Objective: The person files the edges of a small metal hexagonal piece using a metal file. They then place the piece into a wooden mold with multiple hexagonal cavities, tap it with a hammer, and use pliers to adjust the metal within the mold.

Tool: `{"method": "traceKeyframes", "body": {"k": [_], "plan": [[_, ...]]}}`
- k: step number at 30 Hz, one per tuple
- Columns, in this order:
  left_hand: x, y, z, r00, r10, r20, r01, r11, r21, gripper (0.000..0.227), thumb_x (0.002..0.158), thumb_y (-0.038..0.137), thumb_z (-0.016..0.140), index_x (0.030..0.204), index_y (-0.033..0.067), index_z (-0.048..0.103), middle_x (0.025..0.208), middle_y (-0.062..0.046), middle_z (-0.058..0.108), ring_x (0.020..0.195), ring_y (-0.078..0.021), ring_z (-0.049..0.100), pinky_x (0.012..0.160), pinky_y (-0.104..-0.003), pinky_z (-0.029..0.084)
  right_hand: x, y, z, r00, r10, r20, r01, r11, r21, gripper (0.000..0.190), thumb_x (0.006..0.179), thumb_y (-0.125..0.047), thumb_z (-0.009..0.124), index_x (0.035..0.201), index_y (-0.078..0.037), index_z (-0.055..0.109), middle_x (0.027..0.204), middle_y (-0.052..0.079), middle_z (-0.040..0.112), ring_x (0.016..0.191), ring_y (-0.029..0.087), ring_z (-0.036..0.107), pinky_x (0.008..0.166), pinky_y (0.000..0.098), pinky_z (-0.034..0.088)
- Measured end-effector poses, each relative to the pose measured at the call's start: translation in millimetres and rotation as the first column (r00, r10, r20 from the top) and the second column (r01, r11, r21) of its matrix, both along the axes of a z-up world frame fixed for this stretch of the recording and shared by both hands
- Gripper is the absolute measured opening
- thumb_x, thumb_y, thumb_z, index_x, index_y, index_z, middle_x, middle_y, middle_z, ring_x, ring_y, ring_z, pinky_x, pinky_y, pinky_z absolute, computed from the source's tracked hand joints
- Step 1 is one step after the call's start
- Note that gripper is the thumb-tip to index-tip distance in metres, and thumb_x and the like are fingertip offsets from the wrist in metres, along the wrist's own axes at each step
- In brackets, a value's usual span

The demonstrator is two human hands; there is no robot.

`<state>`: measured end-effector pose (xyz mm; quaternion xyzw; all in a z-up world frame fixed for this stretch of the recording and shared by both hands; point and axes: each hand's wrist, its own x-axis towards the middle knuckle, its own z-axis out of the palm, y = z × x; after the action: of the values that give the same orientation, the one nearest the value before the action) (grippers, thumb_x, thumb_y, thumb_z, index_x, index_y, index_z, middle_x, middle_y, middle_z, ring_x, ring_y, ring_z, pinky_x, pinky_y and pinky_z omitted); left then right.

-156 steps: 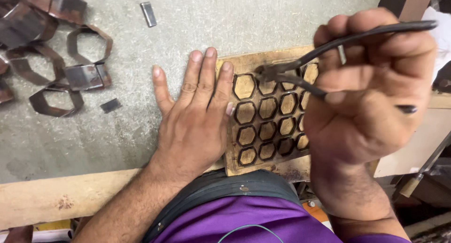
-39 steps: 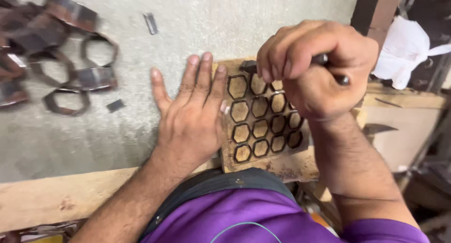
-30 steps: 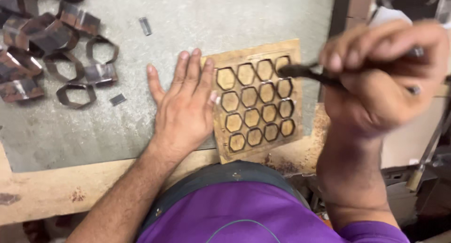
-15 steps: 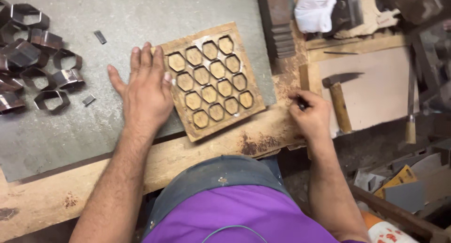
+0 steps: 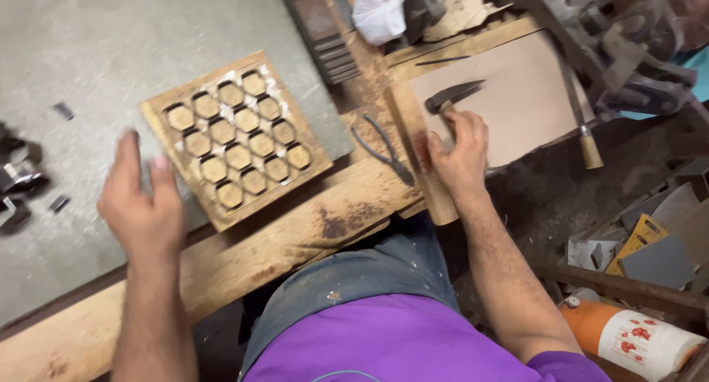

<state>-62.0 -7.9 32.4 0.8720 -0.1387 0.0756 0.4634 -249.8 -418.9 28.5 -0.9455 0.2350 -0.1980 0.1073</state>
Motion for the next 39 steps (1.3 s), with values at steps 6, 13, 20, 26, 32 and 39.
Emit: {"method": "traceKeyframes", "body": {"k": [6,13,20,26,32,39], "plan": [[-93.6,-109.2,21.9,0.932,-0.355,0.074,0.359,0.932,-0.049,0.037,0.088,0.029,0.081,0.116,0.0068,0.073,0.104,-0.015,0.075,0.095,-0.0296,0.072,0.085,-0.040,0.056,-21.2,-78.3,-6.8,0.982,-0.016,-0.189,0.024,0.999,0.040,0.049,0.087,-0.031,0.081,0.118,0.004,0.067,0.113,0.024,0.065,0.109,0.042,0.061,0.094,0.0516,0.049],[-125.9,-302.9,14.7,0.530,-0.824,0.199,0.804,0.563,0.190,0.067,0.073,0.051,0.078,0.123,0.0079,0.070,0.132,-0.021,0.066,0.129,-0.0405,0.050,0.102,-0.057,0.032,-39.9,-169.6,-7.3,0.949,0.195,-0.249,-0.163,0.976,0.145,0.032,0.079,-0.031,0.082,0.095,-0.005,0.075,0.092,0.014,0.072,0.089,0.034,0.069,0.081,0.0458,0.057],[-117.4,-381.7,-15.0,0.727,-0.686,0.000,0.623,0.661,0.419,0.053,0.077,0.063,0.076,0.082,0.0099,0.075,0.088,-0.007,0.071,0.101,-0.0259,0.061,0.102,-0.051,0.037,-82.6,-297.1,5.6,0.903,0.357,-0.239,-0.324,0.931,0.167,0.033,0.077,-0.027,0.082,0.101,-0.005,0.073,0.096,0.012,0.071,0.091,0.033,0.069,0.081,0.0448,0.056],[-90.1,-393.1,-5.4,0.790,-0.613,-0.026,0.548,0.686,0.478,0.029,0.080,0.042,0.078,0.071,0.0145,0.079,0.074,0.001,0.071,0.093,-0.0222,0.061,0.100,-0.048,0.035,-73.6,-342.9,21.3,0.880,0.422,-0.218,-0.379,0.901,0.214,0.033,0.075,-0.023,0.084,0.100,-0.004,0.073,0.095,0.014,0.070,0.091,0.036,0.068,0.082,0.0452,0.056],[-91.4,-390.2,7.0,0.811,-0.522,-0.266,0.574,0.619,0.537,0.019,0.078,0.035,0.080,0.075,0.0166,0.082,0.069,-0.001,0.072,0.084,-0.0200,0.064,0.101,-0.044,0.038,-35.7,-344.8,43.1,0.886,0.464,-0.013,-0.412,0.800,0.436,0.031,0.080,-0.022,0.083,0.103,-0.004,0.073,0.097,0.013,0.071,0.087,0.030,0.072,0.077,0.0392,0.058],[-102.4,-409.2,18.8,0.878,-0.301,-0.373,0.474,0.662,0.580,0.030,0.083,0.041,0.079,0.081,0.0113,0.079,0.079,-0.006,0.073,0.086,-0.0219,0.066,0.095,-0.039,0.047,85.1,-363.8,20.4,0.869,0.488,-0.075,-0.431,0.824,0.368,0.023,0.082,-0.015,0.081,0.100,-0.002,0.077,0.095,0.018,0.074,0.087,0.034,0.072,0.080,0.0435,0.058]]}}
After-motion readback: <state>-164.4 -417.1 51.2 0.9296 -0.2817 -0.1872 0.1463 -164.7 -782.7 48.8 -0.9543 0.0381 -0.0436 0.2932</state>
